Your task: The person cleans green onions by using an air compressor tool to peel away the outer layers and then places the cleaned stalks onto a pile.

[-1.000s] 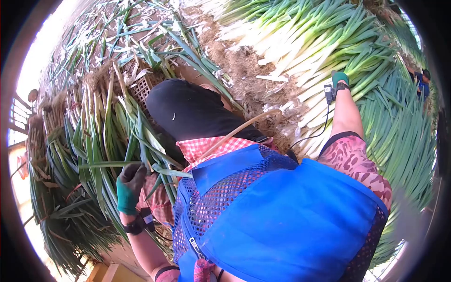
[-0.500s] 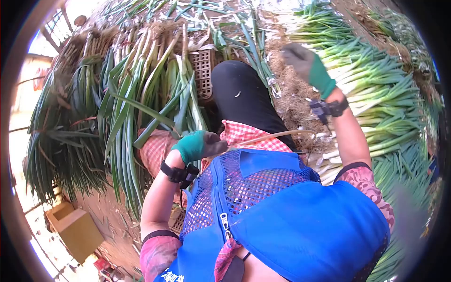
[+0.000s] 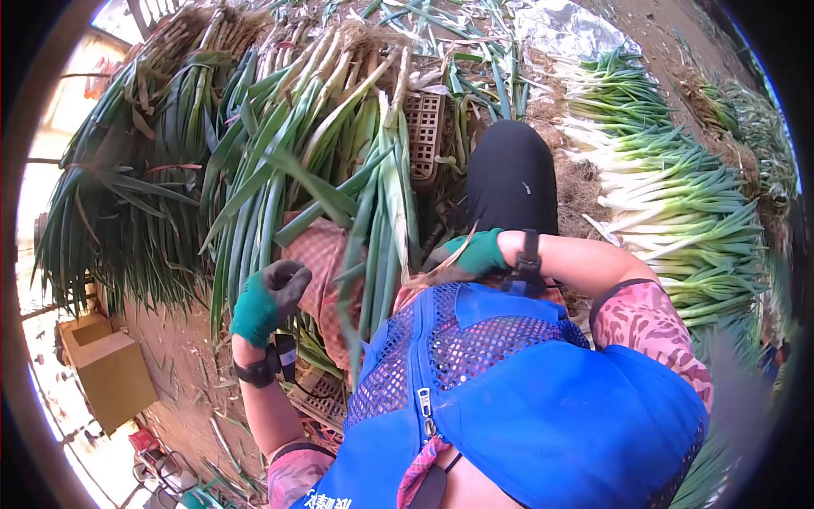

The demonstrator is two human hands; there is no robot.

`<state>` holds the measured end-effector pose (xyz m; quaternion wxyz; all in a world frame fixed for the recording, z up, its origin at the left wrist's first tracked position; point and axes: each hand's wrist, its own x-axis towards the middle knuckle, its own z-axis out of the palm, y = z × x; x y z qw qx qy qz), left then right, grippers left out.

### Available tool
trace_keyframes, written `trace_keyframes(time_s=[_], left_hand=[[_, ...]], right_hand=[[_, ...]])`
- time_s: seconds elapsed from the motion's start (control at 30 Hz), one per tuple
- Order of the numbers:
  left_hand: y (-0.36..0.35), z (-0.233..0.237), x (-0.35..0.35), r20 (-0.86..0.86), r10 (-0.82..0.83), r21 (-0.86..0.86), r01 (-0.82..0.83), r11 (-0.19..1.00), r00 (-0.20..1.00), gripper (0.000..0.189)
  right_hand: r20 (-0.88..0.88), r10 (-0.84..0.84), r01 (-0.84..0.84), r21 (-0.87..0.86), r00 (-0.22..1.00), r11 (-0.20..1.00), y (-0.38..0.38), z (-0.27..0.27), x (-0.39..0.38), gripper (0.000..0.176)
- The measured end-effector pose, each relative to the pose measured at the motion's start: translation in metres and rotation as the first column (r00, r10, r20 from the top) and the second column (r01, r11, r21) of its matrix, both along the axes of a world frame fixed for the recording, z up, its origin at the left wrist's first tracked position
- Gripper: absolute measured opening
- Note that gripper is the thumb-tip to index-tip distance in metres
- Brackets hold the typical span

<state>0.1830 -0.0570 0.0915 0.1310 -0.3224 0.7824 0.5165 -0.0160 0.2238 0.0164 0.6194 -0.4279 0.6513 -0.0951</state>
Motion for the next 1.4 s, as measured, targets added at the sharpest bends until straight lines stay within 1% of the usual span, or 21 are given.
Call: trace_keyframes(time_s=[0.1, 0.17, 0.33, 0.37, 0.4, 0.5, 0.57, 0.6, 0.67, 0.73, 0.77, 0.8, 0.87, 0.93, 1.03, 1.07, 1.1, 1.2, 1.27, 1.3, 1.4], left_hand=[[0.011, -0.011, -0.007, -0.183, -0.003, 0.184, 0.037, 0.982, 0.983, 0.025], [0.033, -0.012, -0.028, -0.292, -0.11, 0.174, 0.166, 0.971, 0.95, 0.028], [0.08, -0.049, -0.075, -0.325, -0.47, 0.185, 0.543, 0.819, 0.82, 0.038], [0.086, -0.059, -0.079, -0.263, -0.554, 0.214, 0.608, 0.765, 0.79, 0.038], [0.091, -0.065, -0.082, -0.204, -0.633, 0.246, 0.665, 0.705, 0.747, 0.039], [0.101, -0.067, -0.091, -0.112, -0.628, 0.422, 0.609, 0.672, 0.77, 0.039], [0.096, -0.091, -0.102, -0.235, -0.576, 0.489, 0.607, 0.626, 0.783, 0.045], [0.091, -0.114, -0.109, -0.36, -0.542, 0.491, 0.648, 0.582, 0.759, 0.052], [0.098, -0.107, -0.123, -0.12, -0.278, 0.848, 0.244, 0.47, 0.953, 0.058], [0.12, -0.086, -0.148, 0.103, 0.056, 0.987, -0.109, 0.114, 0.993, 0.062], [0.125, -0.083, -0.162, 0.114, 0.152, 0.981, -0.135, 0.139, 0.982, 0.065], [0.137, -0.094, -0.176, 0.045, 0.307, 0.999, -0.038, -0.031, 0.951, 0.059], [0.135, -0.091, -0.189, -0.017, 0.34, 0.996, -0.012, 0.083, 0.94, 0.042], [0.139, -0.066, -0.182, -0.087, 0.34, 0.91, -0.064, 0.41, 0.936, 0.017], [0.151, -0.05, -0.165, -0.239, 0.21, 0.756, 0.046, 0.653, 0.948, 0.018], [0.161, -0.054, -0.16, -0.315, 0.197, 0.728, 0.104, 0.677, 0.928, 0.02], [0.168, -0.059, -0.158, -0.371, 0.117, 0.657, 0.172, 0.734, 0.921, 0.023], [0.182, -0.056, -0.154, -0.491, 0.011, 0.561, 0.307, 0.769, 0.871, 0.029], [0.172, -0.061, -0.158, -0.501, -0.053, 0.364, 0.266, 0.893, 0.864, 0.029], [0.168, -0.063, -0.155, -0.475, -0.151, 0.197, 0.272, 0.942, 0.867, 0.029], [0.164, -0.07, -0.143, -0.361, -0.375, -0.204, 0.32, 0.925, 0.854, 0.03]], right_hand=[[-0.046, -0.042, 0.04, -0.038, 0.998, 0.998, 0.022, 0.011, -0.007, 0.059], [0.135, -0.095, 0.128, -0.262, 0.986, 0.957, 0.051, -0.018, -0.012, 0.054], [0.115, -0.466, 0.469, 0.001, 0.877, 0.883, 0.07, 0.067, -0.015, 0.034], [0.183, -0.519, 0.541, -0.105, 0.835, 0.834, 0.084, 0.068, -0.02, 0.03], [-0.124, -0.184, 0.048, -0.691, 0.975, 0.721, 0.102, 0.055, -0.033, 0.031], [0.16, -0.812, 0.797, -0.367, 0.562, 0.479, 0.12, 0.099, -0.03, 0.034], [0.333, -0.919, 0.977, -0.108, 0.21, 0.184, 0.12, 0.131, -0.029, 0.026], [0.393, -0.88, 0.964, -0.115, 0.265, 0.239, 0.121, 0.132, -0.028, 0.026], [0.507, -0.78, 0.928, -0.141, 0.367, 0.345, 0.114, 0.137, -0.021, 0.025], [0.329, -0.625, 0.705, -0.275, 0.708, 0.654, 0.085, 0.135, 0.011, 0.023], [0.338, -0.46, 0.548, -0.241, 0.821, 0.801, 0.08, 0.128, 0.01, 0.026], [0.353, -0.45, 0.535, -0.193, 0.82, 0.822, 0.079, 0.119, 0.012, 0.026], [0.383, -0.429, 0.496, -0.094, 0.818, 0.863, 0.078, 0.107, 0.016, 0.027], [0.273, -0.499, 0.554, -0.19, 0.823, 0.81, 0.086, 0.104, -0.009, 0.03], [0.303, -0.808, 0.819, -0.465, 0.505, 0.337, 0.078, 0.064, -0.063, 0.039], [0.188, -0.816, 0.71, -0.621, 0.546, 0.332, 0.073, 0.055, -0.081, 0.037], [-0.433, -0.699, -0.165, -0.893, 0.569, 0.419, 0.07, 0.035, -0.102, 0.044], [0.101, -0.811, 0.647, -0.662, 0.576, 0.377, 0.05, -0.04, -0.14, 0.043], [-0.124, -0.749, 0.371, -0.809, 0.651, 0.456, 0.013, -0.008, -0.135, 0.043], [0.04, -0.795, 0.621, -0.649, 0.606, 0.44, -0.002, 0.012, -0.128, 0.044], [0.533, -0.838, 0.956, -0.29, 0.12, -0.048, -0.038, -0.06, -0.133, 0.044]])
